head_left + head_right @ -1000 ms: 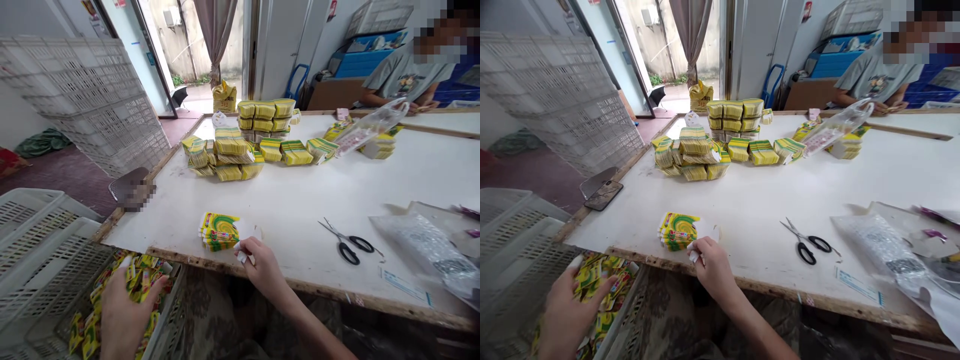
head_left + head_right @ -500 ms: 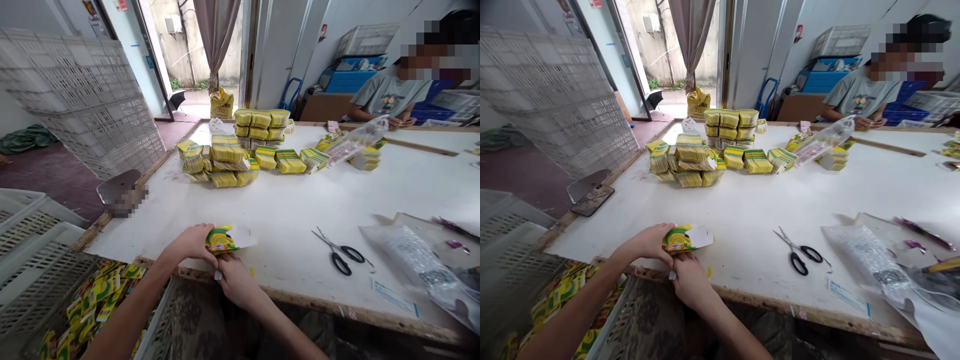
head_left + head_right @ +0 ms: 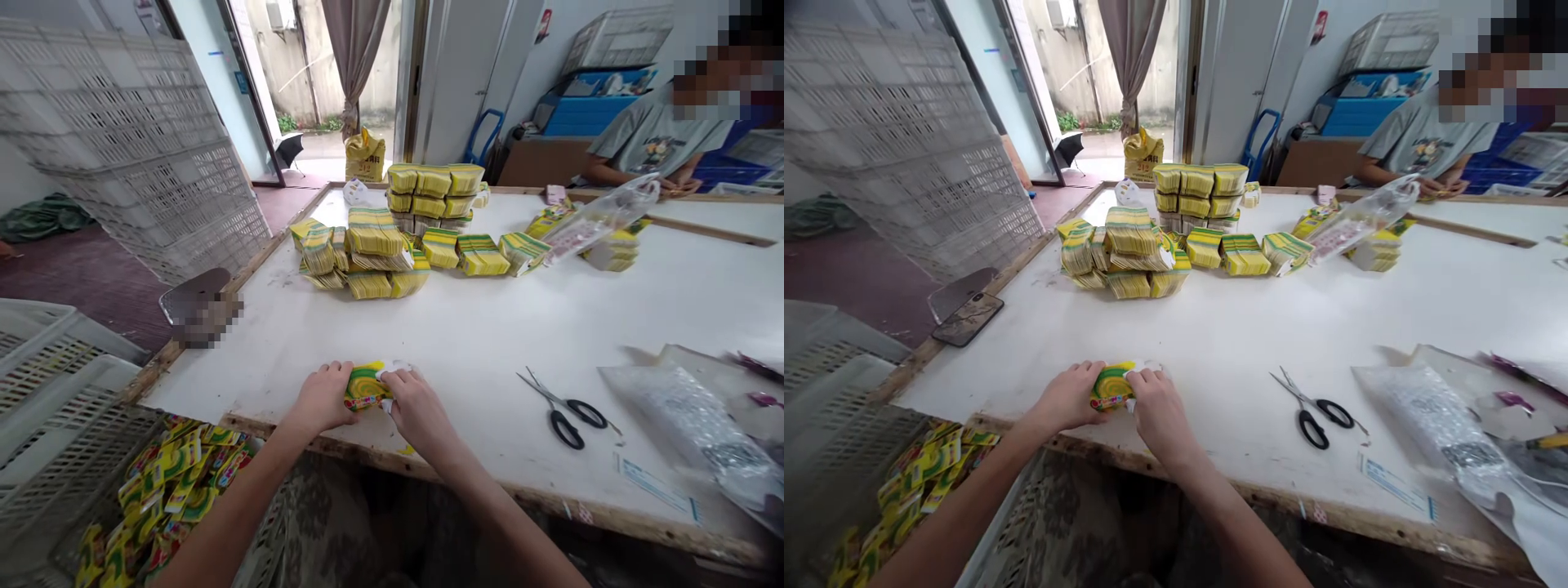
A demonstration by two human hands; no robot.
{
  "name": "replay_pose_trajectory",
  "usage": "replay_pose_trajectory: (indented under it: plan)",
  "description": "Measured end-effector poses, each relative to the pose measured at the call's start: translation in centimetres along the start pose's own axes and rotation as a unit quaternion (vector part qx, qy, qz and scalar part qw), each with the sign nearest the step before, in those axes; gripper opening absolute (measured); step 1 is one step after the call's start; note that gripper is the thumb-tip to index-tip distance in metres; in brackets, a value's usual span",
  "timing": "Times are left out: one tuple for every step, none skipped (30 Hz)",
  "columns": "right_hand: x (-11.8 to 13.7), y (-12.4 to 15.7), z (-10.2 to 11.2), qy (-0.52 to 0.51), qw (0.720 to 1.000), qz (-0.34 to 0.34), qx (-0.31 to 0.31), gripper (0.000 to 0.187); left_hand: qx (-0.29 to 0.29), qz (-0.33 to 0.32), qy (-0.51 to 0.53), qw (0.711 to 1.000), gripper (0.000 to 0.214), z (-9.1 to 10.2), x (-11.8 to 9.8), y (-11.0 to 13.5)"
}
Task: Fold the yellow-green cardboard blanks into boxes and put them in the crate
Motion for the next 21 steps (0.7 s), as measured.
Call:
replay_pose_trajectory:
  plan:
    - [-0.2, -0.4, -0.4, 0.004, 1.000, -0.001, 0.004, 0.040, -0.010, -0.001, 0.002, 1.000, 0.072, 0.0, 0.0, 0.1]
    - [-0.3, -0.7, -0.7, 0.003, 1.000, -0.002, 0.007, 0.041, -0.023, -0.002, 0.006, 1.000, 0.075, -0.1, 0.0, 0.3]
    - [-0.4, -0.9, -1.0, 0.004, 1.000, -0.003, 0.009, 0.041, -0.036, -0.004, 0.010, 0.999, 0.078, -0.1, 0.0, 0.5]
    - [-0.4, -1.0, -1.2, 0.003, 1.000, -0.003, 0.011, 0.042, -0.051, -0.005, 0.015, 0.999, 0.082, -0.2, 0.1, 0.7]
    - [-0.3, -1.1, -1.3, 0.001, 1.000, -0.003, 0.013, 0.042, -0.068, -0.008, 0.021, 0.997, 0.085, -0.3, 0.1, 0.8]
    - [-0.2, -1.1, -1.3, -0.004, 1.000, -0.004, 0.016, 0.043, -0.086, -0.010, 0.028, 0.996, 0.088, -0.3, 0.1, 1.0]
    - [-0.1, -1.2, -1.2, -0.010, 1.000, -0.005, 0.018, 0.044, -0.107, -0.014, 0.035, 0.994, 0.090, -0.4, 0.0, 1.2]
    - [-0.1, -1.3, -1.1, -0.019, 1.000, -0.008, 0.020, 0.044, -0.130, -0.019, 0.042, 0.990, 0.093, -0.4, 0.0, 1.4]
    - [-0.1, -1.5, -1.0, -0.030, 0.999, -0.010, 0.020, 0.045, -0.156, -0.024, 0.048, 0.986, 0.096, -0.3, 0.0, 1.6]
    - [-0.1, -1.7, -0.8, -0.044, 0.999, -0.012, 0.021, 0.045, -0.184, -0.026, 0.052, 0.981, 0.099, -0.2, 0.0, 2.0]
    - [-0.2, -1.8, -0.6, -0.060, 0.998, -0.013, 0.023, 0.046, -0.210, -0.024, 0.052, 0.976, 0.101, -0.1, 0.0, 2.5]
    - [-0.3, -1.9, -0.4, -0.079, 0.996, -0.013, 0.024, 0.046, -0.247, -0.019, 0.051, 0.968, 0.102, 0.2, -0.1, 3.1]
    - [-0.4, -2.0, 0.0, -0.101, 0.995, -0.011, 0.025, 0.046, -0.299, -0.009, 0.053, 0.953, 0.100, 0.7, -0.1, 4.1]
    - [-0.4, -1.8, 0.4, -0.125, 0.992, -0.009, 0.025, 0.046, -0.366, 0.005, 0.065, 0.928, 0.096, 1.2, -0.2, 5.4]
    - [-0.3, -1.5, 0.8, -0.150, 0.988, -0.006, 0.023, 0.046, -0.439, 0.020, 0.093, 0.893, 0.090, 1.8, -0.3, 7.0]
    - [-0.1, -1.1, 1.1, -0.171, 0.985, -0.004, 0.020, 0.045, -0.513, 0.034, 0.141, 0.846, 0.083, 2.0, -0.5, 8.6]
    - [0.3, -0.5, 1.4, -0.197, 0.980, -0.001, 0.020, 0.045, -0.570, 0.045, 0.210, 0.793, 0.076, 2.0, -0.7, 10.0]
    - [0.8, 0.3, 1.5, -0.231, 0.973, 0.002, 0.026, 0.044, -0.602, 0.048, 0.296, 0.740, 0.071, 1.6, -1.1, 10.9]
    - [1.4, 1.2, 1.4, -0.261, 0.965, 0.006, 0.035, 0.044, -0.612, 0.049, 0.384, 0.689, 0.068, 1.0, -1.7, 11.2]
    - [2.1, 2.1, 1.0, -0.331, 0.941, 0.012, 0.062, 0.044, -0.611, 0.051, 0.464, 0.640, 0.066, 0.5, -2.4, 11.2]
    - [2.8, 3.1, 0.5, -0.387, 0.918, 0.017, 0.086, 0.045, -0.603, 0.060, 0.527, 0.595, 0.063, 0.1, -3.2, 11.0]
Point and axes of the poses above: each hand's wrist, its own y-axis away from the middle knuckle, its own z-axis out of the back of the hand, x = y × z, the point moved 8 cm from there along -y, towards the middle knuckle, and after that the axes turned 15 degrees about -z, right-handed, at the moved point
